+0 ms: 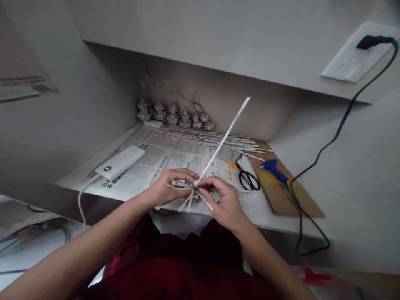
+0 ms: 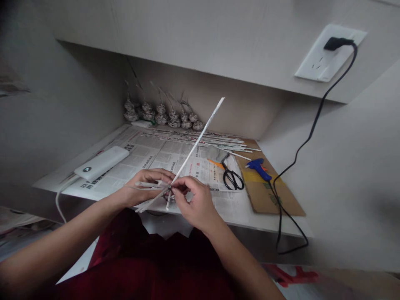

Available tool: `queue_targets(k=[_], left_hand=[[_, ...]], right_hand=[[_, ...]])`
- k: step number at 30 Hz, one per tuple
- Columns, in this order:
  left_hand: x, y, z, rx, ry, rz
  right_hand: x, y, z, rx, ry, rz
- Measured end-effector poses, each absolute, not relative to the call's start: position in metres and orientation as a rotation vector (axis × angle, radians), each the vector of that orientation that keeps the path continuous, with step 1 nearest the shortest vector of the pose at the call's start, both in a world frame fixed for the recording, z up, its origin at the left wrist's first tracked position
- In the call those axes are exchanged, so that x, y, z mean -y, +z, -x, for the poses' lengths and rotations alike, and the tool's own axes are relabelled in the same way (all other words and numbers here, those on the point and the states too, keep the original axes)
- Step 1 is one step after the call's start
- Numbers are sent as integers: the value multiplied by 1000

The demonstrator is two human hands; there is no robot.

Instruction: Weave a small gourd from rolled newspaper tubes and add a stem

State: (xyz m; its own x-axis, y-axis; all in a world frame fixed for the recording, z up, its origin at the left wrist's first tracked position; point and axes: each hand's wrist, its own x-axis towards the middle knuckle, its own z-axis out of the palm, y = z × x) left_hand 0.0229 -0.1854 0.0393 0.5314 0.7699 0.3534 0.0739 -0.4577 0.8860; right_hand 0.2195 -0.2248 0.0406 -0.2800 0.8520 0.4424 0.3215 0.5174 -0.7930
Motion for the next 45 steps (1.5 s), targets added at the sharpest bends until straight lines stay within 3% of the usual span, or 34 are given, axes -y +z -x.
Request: queue_targets(k=[11,17,20,29,33,38,45], left_hand=[[183,42,-26,-726,958,-1957],[183,43,-28,-758,968,-2016],[182,41,-27,-746,960,-2005],[181,40,-23,-746,917,-2003],[182,40,-23,-743,917,-1989],[182,42,-24,-758,941,-1960],[183,43,-25,-711,962,-1928]], right_hand=[[223,47,-219,2077,293,1001],[225,41,-214,1935,298,1101],[226,38,-213,1869,413,1161],[220,32,-208,1331,1150,1060],[218,31,-208,1261,1266,977],[221,30,-213,1472,1111,1009],[228,45,-221,1862,653,963]])
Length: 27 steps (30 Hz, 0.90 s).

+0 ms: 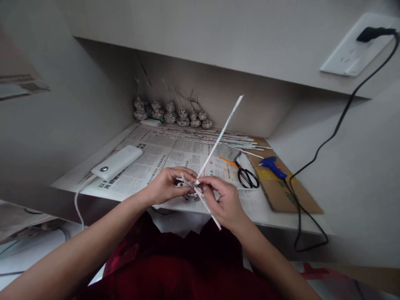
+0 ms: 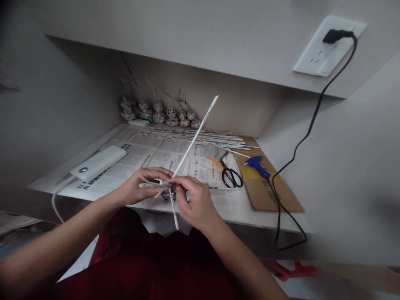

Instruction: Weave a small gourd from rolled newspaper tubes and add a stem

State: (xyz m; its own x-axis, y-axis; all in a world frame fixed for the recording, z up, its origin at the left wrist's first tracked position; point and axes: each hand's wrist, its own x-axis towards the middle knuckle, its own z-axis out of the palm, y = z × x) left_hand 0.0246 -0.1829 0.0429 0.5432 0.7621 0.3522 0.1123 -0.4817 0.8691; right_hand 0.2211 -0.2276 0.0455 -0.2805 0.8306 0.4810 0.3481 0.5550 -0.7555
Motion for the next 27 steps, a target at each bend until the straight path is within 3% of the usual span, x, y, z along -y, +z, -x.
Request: queue_targets(k=[8,16,19,24,27], left_hand=[[187,45,-26,-693,953,-1943],[190,46,-25,-703,951,-1922],[190,44,-24,-693,947,-1907],[191,44,-23,-726,932,-1901],[190,43,-22,-733,914,-1897]], right_hand=[[228,46,-220,1949,516,1028],[232,47,-222,1816,724,1110],[219,43,-247,1838,518,1224],[172,25,-324,1941,-106,1703],[154,12,-356,2043,-63,1968]])
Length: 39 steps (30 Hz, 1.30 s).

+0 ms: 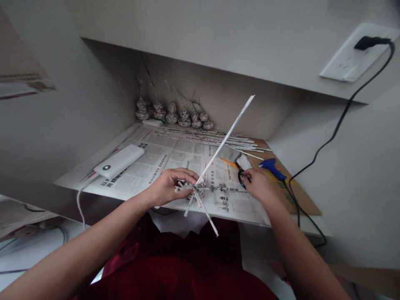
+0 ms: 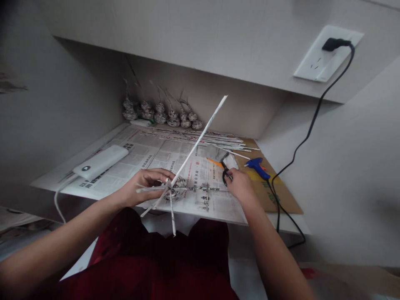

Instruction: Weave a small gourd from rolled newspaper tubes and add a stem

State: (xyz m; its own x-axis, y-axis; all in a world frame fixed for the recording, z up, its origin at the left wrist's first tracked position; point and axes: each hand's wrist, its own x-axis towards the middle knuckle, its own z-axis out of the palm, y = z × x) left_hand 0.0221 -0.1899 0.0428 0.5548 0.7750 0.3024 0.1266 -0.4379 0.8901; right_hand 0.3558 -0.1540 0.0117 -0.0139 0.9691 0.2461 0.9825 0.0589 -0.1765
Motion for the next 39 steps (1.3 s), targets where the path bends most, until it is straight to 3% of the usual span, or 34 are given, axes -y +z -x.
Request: queue_targets(k=[3,9,21,28,33,39], left_hand=[[188,39,-21,-722,919,-1859],[180,33,-16,-739,935,-1798],[175,31,-17,-763,919,-1757],[177,35,-18,-822,916,-1767],[178,40,-20,-838,919,-1748],[178,39,-20,-850,907,-1757]], right_hand=[[151,6,-367,2058,14,2001],[151,13,-376,2081,-142,2043],[150,13,-382,2065,-13,2247],[200,52,-357,2075,538,1724],[244,82,-310,2363,380,1545],[251,81,-289,2436,192,1489]])
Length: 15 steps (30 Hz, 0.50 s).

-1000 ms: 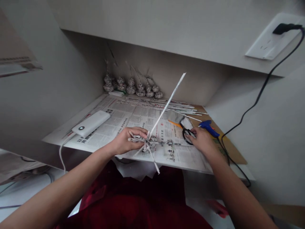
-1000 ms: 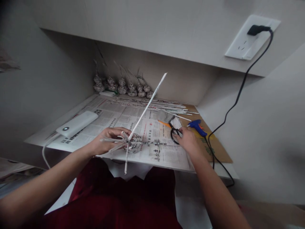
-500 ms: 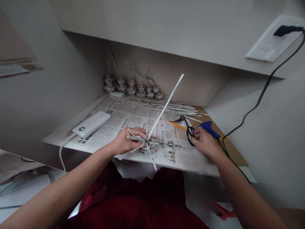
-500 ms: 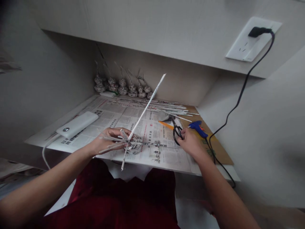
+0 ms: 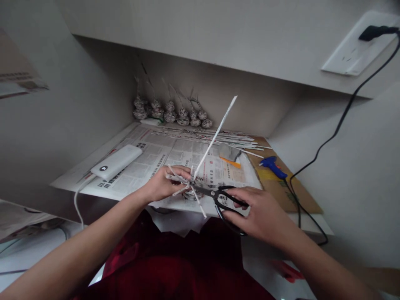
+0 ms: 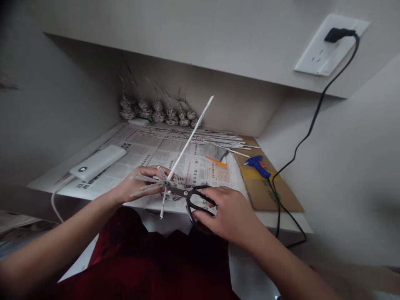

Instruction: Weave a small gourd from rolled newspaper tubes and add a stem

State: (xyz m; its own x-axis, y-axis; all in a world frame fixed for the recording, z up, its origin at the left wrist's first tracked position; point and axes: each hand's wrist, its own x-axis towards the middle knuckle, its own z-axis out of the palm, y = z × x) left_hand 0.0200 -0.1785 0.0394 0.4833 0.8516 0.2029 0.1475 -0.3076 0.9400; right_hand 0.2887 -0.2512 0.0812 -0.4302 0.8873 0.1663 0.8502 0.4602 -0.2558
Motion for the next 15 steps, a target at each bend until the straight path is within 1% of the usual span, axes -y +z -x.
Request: queue_targets(k=[11,15], left_hand=[[181,42,-20,-850,911,-1778],[180,37,-20,-908,924,-1762]], right_hand=[[254,77,-291,2579,-36,1415],[260,79,-285,2592,-258,1400]])
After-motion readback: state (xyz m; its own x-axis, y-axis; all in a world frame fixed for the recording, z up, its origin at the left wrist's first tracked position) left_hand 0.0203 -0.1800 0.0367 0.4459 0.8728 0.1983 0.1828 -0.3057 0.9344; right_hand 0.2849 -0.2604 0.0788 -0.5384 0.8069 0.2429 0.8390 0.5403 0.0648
